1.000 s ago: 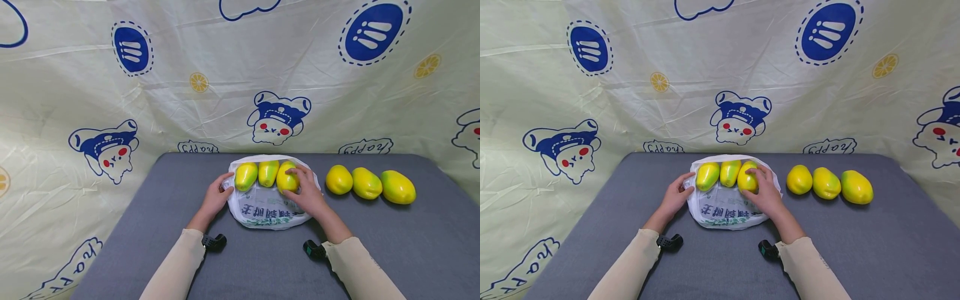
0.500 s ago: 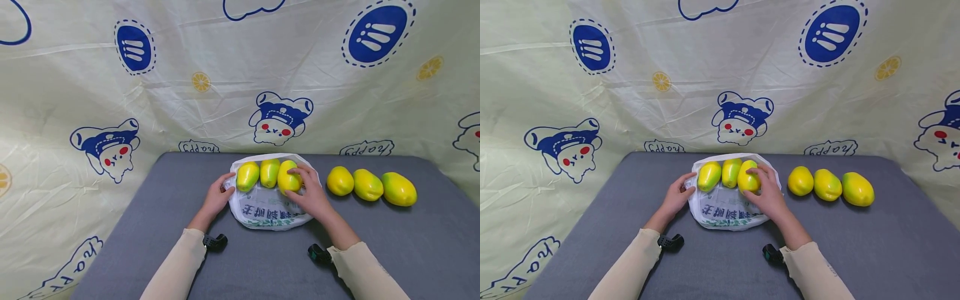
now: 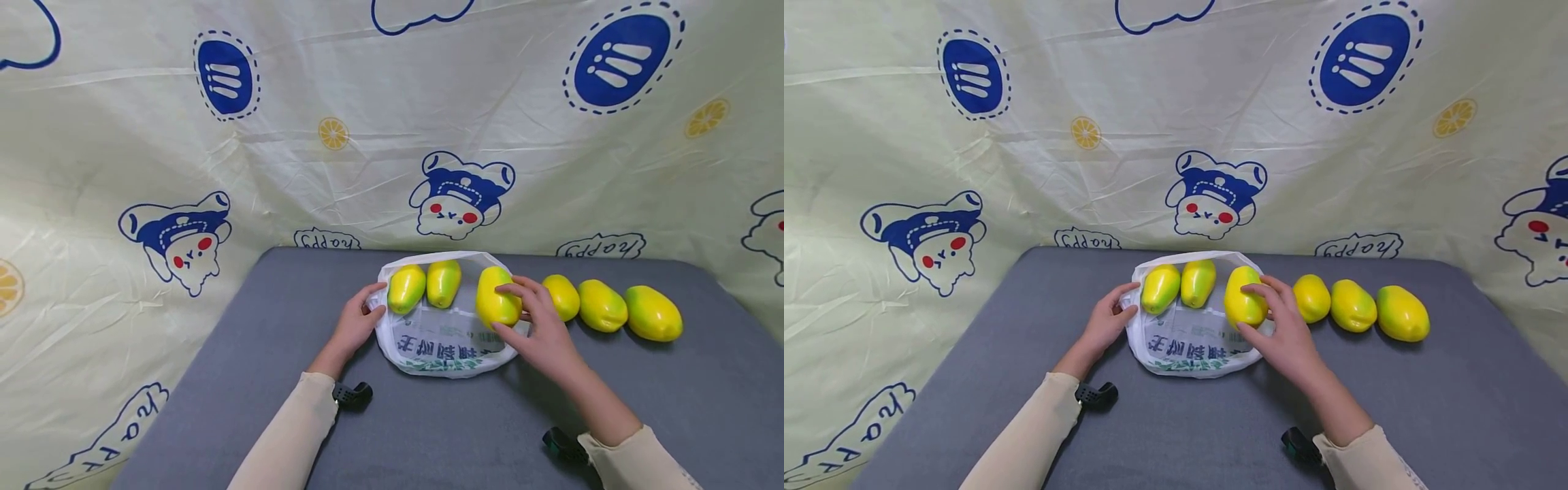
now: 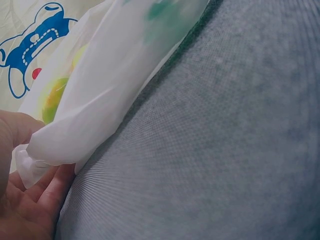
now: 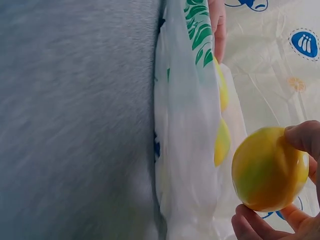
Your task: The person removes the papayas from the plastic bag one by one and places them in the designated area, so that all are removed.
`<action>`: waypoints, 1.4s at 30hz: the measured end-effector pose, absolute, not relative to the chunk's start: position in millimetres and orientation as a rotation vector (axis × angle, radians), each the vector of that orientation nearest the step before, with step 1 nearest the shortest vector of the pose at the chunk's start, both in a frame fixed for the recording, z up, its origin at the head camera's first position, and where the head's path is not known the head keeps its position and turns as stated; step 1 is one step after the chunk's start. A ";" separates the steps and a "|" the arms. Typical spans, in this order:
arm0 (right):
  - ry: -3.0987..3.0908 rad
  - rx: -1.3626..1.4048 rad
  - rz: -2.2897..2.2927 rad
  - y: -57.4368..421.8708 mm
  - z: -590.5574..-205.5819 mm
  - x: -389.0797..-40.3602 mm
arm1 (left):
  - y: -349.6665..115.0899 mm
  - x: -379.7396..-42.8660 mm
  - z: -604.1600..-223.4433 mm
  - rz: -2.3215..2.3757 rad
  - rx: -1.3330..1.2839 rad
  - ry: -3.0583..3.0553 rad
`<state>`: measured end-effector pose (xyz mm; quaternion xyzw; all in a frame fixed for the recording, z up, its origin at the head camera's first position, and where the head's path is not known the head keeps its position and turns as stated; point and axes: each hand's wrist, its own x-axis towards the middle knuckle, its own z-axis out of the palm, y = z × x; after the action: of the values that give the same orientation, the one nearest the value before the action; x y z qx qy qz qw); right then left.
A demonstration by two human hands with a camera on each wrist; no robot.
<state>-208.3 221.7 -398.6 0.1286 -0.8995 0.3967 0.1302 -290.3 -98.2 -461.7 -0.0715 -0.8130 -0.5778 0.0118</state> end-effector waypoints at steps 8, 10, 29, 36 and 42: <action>-2.608 0.353 1.081 242.9 -404.9 -187.0 | -99.1 -290.3 -463.5 -1.801 -0.212 -2.553; -2.604 0.352 1.070 248.0 -406.5 -181.8 | -99.2 -290.6 -463.0 -1.800 -0.206 -2.556; -2.650 0.285 0.952 287.6 -419.3 -157.4 | -97.8 -290.0 -460.7 -1.778 -0.204 -2.568; -2.721 0.271 0.920 295.3 -419.5 -156.5 | -97.6 -289.5 -460.4 -1.784 -0.212 -2.547; -2.768 0.276 0.877 299.0 -422.2 -157.9 | -97.9 -288.7 -459.5 -1.754 -0.200 -2.571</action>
<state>-157.9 299.0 -422.2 0.0940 -0.9430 0.2987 0.1123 -288.7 -97.9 -459.5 -0.0641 -0.8243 -0.5624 0.0113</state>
